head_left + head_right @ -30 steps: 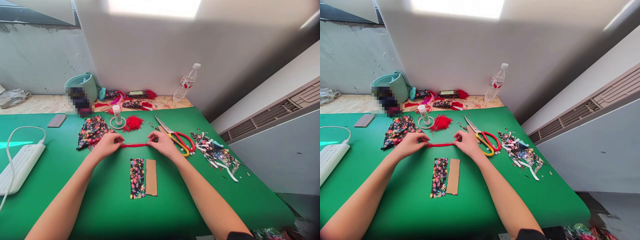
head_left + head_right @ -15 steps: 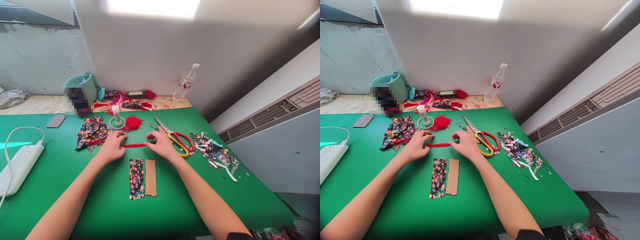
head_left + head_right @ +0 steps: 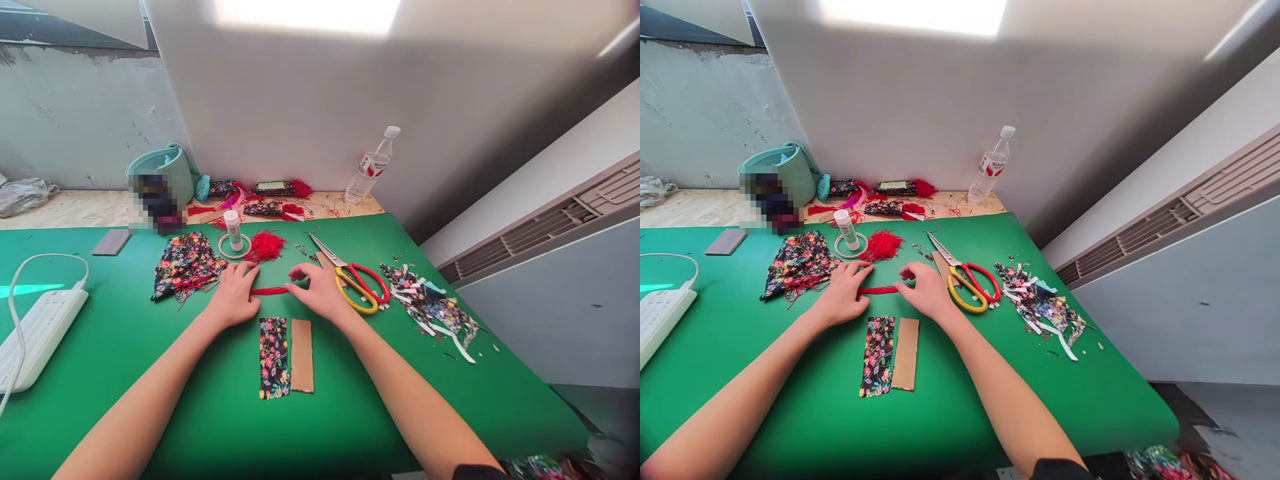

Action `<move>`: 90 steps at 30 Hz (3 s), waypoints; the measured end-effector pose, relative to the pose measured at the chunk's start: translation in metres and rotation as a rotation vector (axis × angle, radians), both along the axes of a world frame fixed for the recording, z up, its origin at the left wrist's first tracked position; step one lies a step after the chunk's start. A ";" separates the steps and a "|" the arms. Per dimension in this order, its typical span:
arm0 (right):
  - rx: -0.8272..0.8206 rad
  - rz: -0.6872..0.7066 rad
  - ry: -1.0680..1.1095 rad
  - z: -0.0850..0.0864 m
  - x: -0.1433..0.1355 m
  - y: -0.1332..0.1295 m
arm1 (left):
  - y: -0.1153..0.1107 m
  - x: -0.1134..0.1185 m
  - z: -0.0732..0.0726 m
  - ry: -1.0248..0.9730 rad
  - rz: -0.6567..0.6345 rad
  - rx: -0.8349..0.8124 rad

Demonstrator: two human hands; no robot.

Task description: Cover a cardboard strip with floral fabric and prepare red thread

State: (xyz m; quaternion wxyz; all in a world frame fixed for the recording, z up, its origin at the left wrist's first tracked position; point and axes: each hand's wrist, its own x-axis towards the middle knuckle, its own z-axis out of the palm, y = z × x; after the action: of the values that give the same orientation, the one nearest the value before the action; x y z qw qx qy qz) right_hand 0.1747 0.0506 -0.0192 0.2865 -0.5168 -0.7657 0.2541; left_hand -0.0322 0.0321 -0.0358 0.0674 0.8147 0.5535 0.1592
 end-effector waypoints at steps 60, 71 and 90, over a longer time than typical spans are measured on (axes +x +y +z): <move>-0.027 0.152 0.365 0.005 -0.018 -0.010 | 0.019 0.009 -0.006 -1.078 -0.129 -0.379; 0.081 0.120 0.437 0.013 -0.015 -0.016 | 0.027 0.002 -0.016 -0.943 -0.070 -0.236; -0.001 0.160 0.791 0.023 -0.010 -0.019 | 0.023 -0.003 0.001 -0.583 0.113 0.074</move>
State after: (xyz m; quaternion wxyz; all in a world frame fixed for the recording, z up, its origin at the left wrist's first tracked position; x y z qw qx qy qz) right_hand 0.1652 0.0319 0.0033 0.5382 -0.3181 -0.6341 0.4551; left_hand -0.0354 0.0555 -0.0349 0.1847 0.7043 0.5491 0.4103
